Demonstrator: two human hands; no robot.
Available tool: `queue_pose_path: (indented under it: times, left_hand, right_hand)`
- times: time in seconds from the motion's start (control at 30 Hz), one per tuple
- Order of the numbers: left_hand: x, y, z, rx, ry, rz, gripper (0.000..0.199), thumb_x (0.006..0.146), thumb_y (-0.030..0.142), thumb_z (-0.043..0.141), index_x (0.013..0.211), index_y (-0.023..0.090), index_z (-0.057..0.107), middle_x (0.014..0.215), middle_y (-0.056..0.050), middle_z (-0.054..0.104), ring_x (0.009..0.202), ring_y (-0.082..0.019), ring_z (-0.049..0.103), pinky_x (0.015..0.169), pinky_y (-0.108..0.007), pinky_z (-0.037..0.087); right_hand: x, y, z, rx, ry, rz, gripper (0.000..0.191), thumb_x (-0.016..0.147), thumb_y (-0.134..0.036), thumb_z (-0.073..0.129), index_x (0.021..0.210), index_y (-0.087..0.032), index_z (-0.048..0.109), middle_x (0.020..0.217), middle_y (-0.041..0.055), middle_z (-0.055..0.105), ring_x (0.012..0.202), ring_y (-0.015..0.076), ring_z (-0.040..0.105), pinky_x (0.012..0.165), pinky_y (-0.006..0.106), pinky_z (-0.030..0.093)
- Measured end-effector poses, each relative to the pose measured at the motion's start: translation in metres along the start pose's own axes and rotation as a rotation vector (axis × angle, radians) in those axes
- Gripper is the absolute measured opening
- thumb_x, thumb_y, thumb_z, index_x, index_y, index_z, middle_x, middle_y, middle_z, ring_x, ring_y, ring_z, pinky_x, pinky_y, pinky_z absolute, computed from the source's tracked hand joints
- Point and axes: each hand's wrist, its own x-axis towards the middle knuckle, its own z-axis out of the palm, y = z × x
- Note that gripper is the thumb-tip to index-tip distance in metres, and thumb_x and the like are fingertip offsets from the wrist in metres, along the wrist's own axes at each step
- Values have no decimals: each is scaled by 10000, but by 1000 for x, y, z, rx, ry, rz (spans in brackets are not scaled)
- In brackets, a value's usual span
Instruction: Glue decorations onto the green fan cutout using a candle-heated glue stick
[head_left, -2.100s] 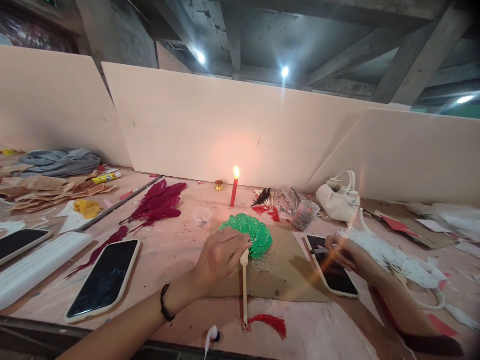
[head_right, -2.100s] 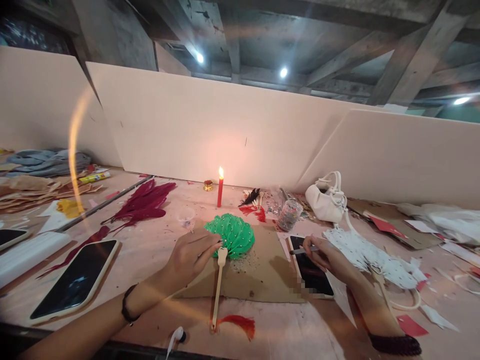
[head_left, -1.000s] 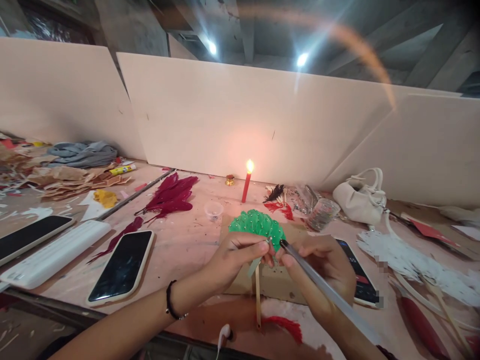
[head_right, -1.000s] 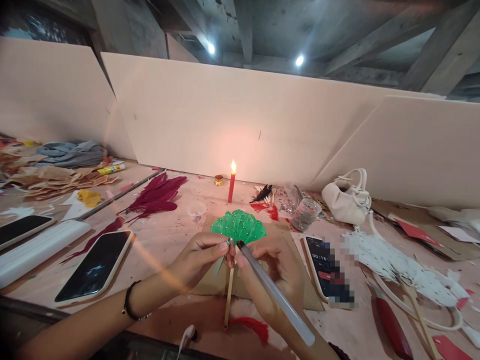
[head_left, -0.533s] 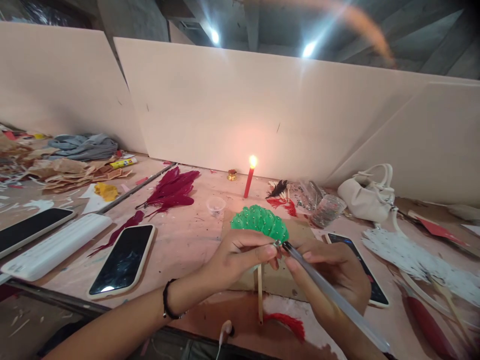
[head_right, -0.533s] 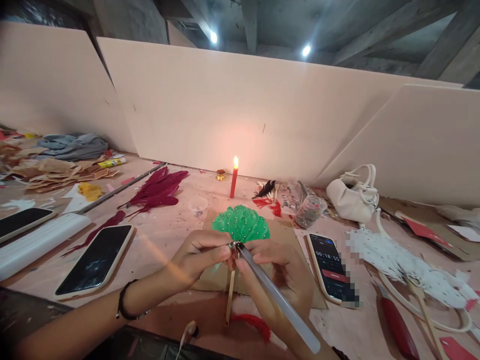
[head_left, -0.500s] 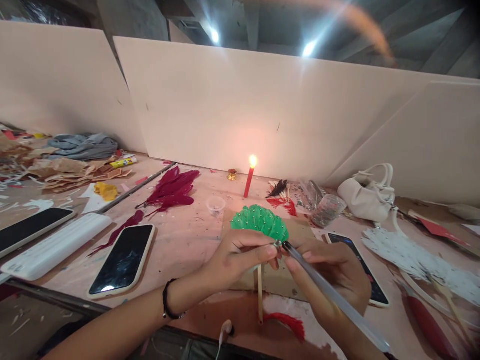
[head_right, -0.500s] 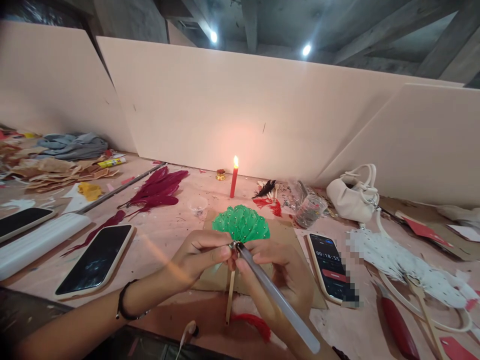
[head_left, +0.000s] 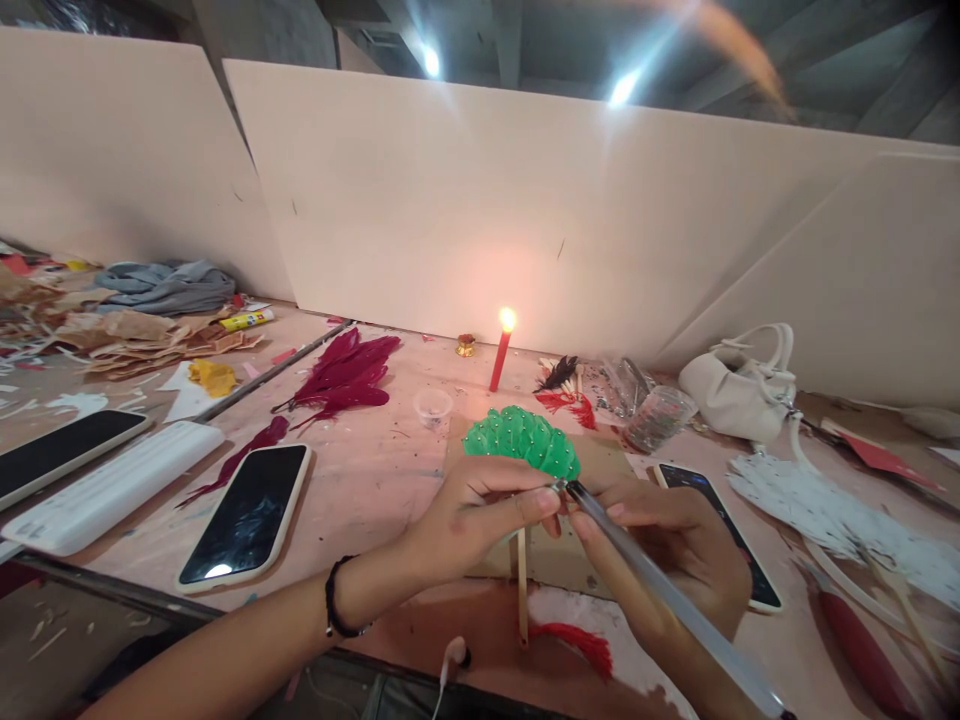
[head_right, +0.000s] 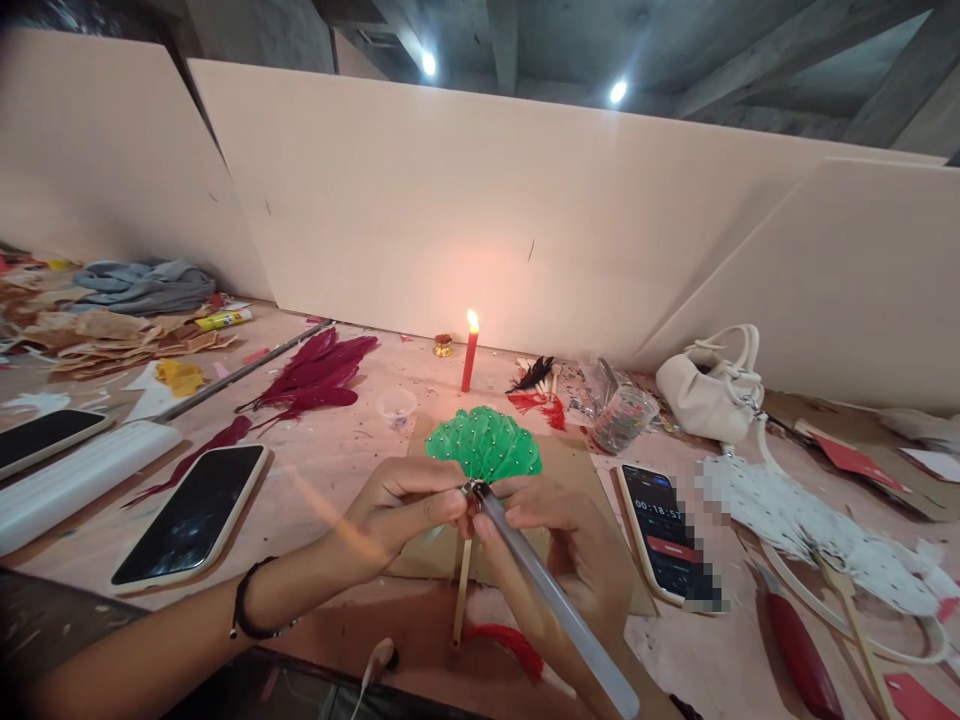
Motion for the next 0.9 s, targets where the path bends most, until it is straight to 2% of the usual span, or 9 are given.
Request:
queue_pose_path:
  times: [0.1,0.33,0.53,0.9]
  left_hand:
    - [0,1,1,-11,2,-10,365,1010,404,653,786,146,781,788,-54,752,766,-162,651,746,-253,483]
    - [-1,-1,1,2,9,10,348,1006,382,660,779,148,782,779,-52,744,761,-158,643,734,-252,472]
    - [-1,0,1,34,7,27,343,1009,374,656,785,152,789,763,-45,734,745,-151,631,724,-248,458]
    - [0,0,0,87,27,24,404,1009,432,646,752,145,769,727,-47,705,715,-157,617,705,-260,452]
  right_hand:
    - [0,1,0,-10,5,-7,323,854,-39,756,1024,-297,659,876,-8,775,850,220,780,744,380,657]
    - [1,1,2,-16,33,-22,343,838,3,752,1005,-285,669,867,-26,760,834,198,776,717,339,656]
    - [3,2,-1,-38,-12,-82,376,827,46,736,1029,-259,650,884,-14,760,871,192,780,743,323,652]
    - [3,-3,-5,-112,-17,-17,269,865,-68,742,970,-294,641,826,0,675,833,221,704,705,374,581]
